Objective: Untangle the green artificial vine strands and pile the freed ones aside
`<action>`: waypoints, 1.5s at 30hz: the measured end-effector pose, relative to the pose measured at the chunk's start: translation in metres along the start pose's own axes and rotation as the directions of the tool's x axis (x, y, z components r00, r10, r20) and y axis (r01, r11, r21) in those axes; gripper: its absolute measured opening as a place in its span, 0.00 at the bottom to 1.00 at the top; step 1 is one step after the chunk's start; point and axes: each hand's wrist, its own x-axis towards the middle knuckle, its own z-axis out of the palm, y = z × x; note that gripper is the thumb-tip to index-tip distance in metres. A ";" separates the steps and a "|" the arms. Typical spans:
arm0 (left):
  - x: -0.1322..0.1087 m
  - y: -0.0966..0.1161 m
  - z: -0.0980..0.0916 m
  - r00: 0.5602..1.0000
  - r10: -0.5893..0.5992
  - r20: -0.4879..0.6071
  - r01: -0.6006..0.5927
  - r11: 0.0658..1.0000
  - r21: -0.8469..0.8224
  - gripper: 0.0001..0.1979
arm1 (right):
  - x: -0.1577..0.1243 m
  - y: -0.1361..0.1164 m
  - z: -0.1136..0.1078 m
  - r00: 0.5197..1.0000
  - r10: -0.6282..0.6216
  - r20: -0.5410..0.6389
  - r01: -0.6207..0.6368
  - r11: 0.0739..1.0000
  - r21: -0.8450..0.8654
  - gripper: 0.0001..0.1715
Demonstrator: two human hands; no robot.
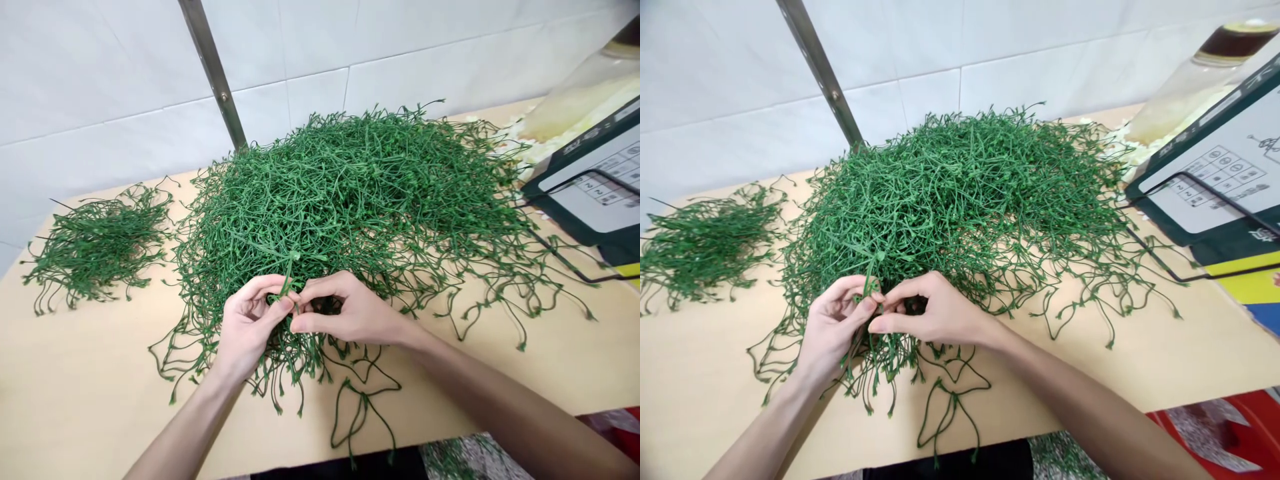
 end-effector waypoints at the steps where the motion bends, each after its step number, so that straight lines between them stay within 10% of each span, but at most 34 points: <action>1: 0.000 -0.001 -0.001 1.000 0.010 -0.012 -0.010 1.000 0.011 0.10 | 0.000 0.001 0.000 1.000 0.017 0.002 -0.018 0.999 0.029 0.12; 13: -0.001 0.001 -0.005 0.998 0.039 0.047 -0.045 0.990 0.135 0.11 | -0.001 0.001 -0.001 0.995 0.098 0.008 -0.097 0.962 0.257 0.12; 33: -0.004 0.004 -0.004 0.968 0.031 0.249 -0.145 0.880 0.452 0.23 | -0.001 -0.004 -0.006 0.991 0.088 0.099 -0.104 0.980 0.170 0.14; 45: 0.002 -0.006 -0.007 0.946 -0.228 0.232 0.226 0.973 0.035 0.23 | -0.001 0.000 0.000 0.985 -0.048 0.168 0.023 0.989 0.146 0.15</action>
